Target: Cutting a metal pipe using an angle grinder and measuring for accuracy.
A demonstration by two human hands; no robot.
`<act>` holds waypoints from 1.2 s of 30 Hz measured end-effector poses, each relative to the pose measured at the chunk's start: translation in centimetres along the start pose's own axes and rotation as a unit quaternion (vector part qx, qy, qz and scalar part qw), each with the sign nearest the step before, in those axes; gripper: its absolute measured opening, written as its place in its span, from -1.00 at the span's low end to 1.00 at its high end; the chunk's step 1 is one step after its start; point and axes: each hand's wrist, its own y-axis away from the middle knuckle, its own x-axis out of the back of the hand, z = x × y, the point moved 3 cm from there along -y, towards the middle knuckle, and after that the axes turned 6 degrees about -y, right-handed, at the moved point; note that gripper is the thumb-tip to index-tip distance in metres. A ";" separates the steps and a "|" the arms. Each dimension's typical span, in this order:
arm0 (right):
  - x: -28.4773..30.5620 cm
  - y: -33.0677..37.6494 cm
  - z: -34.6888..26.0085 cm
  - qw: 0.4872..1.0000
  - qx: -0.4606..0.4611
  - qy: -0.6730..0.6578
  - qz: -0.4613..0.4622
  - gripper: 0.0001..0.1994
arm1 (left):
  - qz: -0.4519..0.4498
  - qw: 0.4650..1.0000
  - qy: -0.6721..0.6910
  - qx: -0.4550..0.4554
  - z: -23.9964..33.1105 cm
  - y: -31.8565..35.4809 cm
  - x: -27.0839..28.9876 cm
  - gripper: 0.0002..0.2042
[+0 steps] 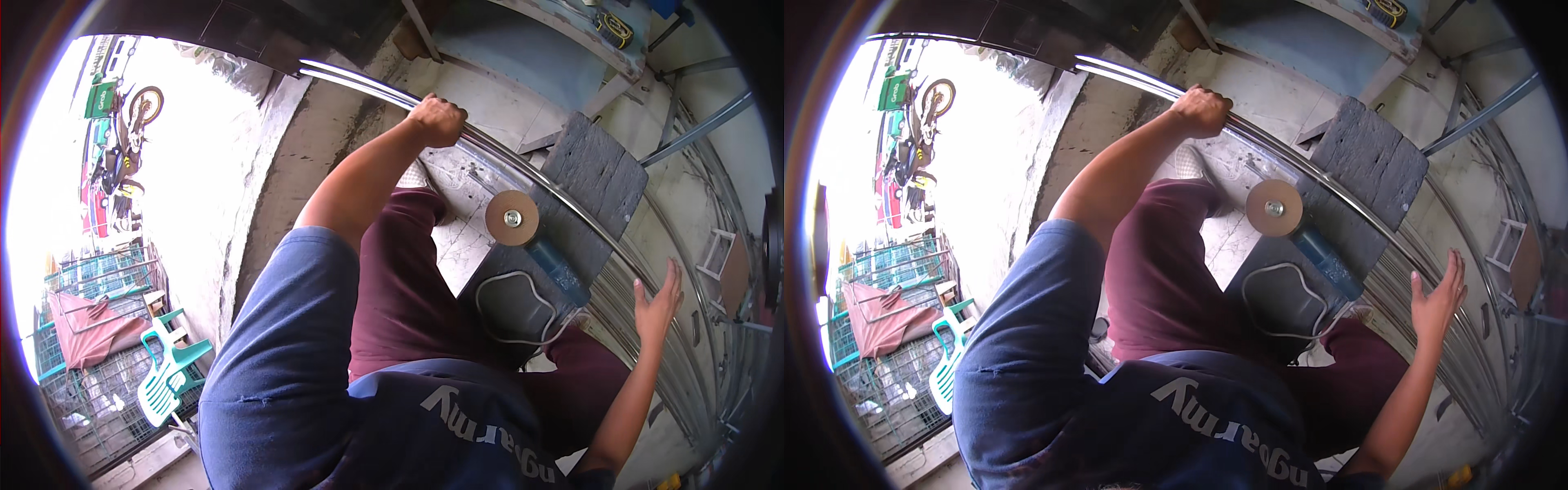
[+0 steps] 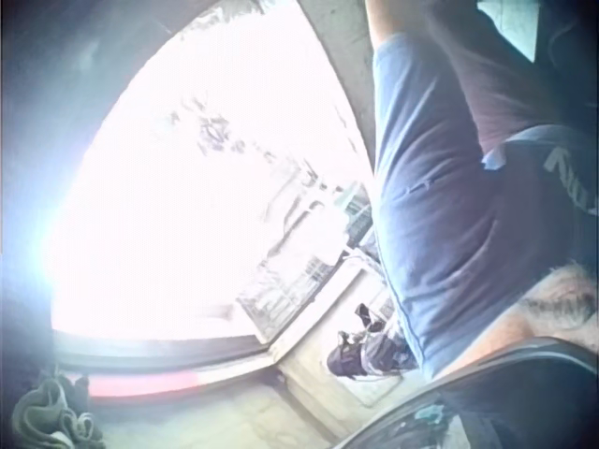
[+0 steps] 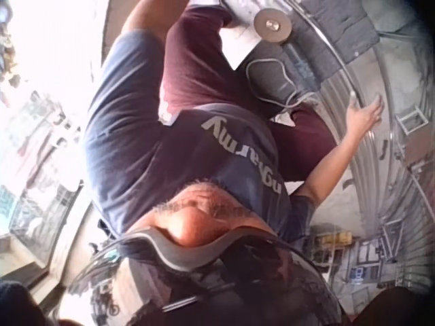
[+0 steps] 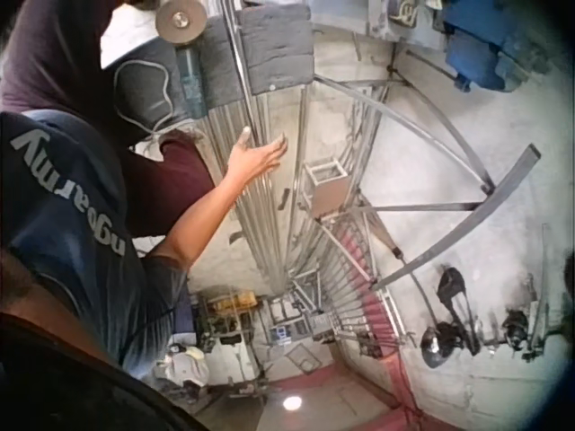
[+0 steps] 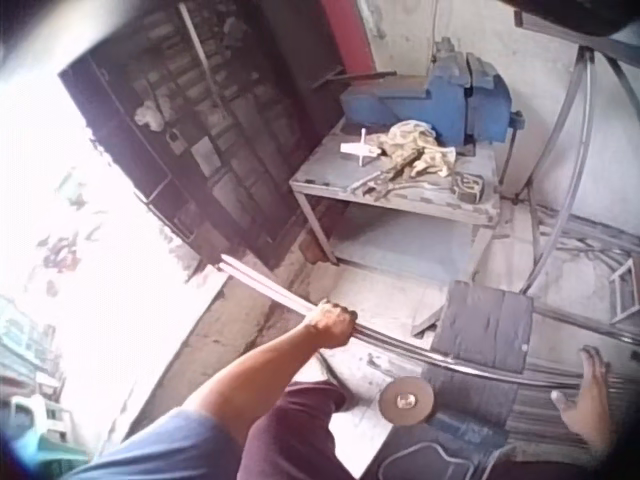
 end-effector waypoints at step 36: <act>-6.5 -2.3 2.9 0.919 -0.159 -0.208 -0.295 -0.27 | -0.050 0.997 -0.063 0.002 -2.7 0.6 -2.1 -0.71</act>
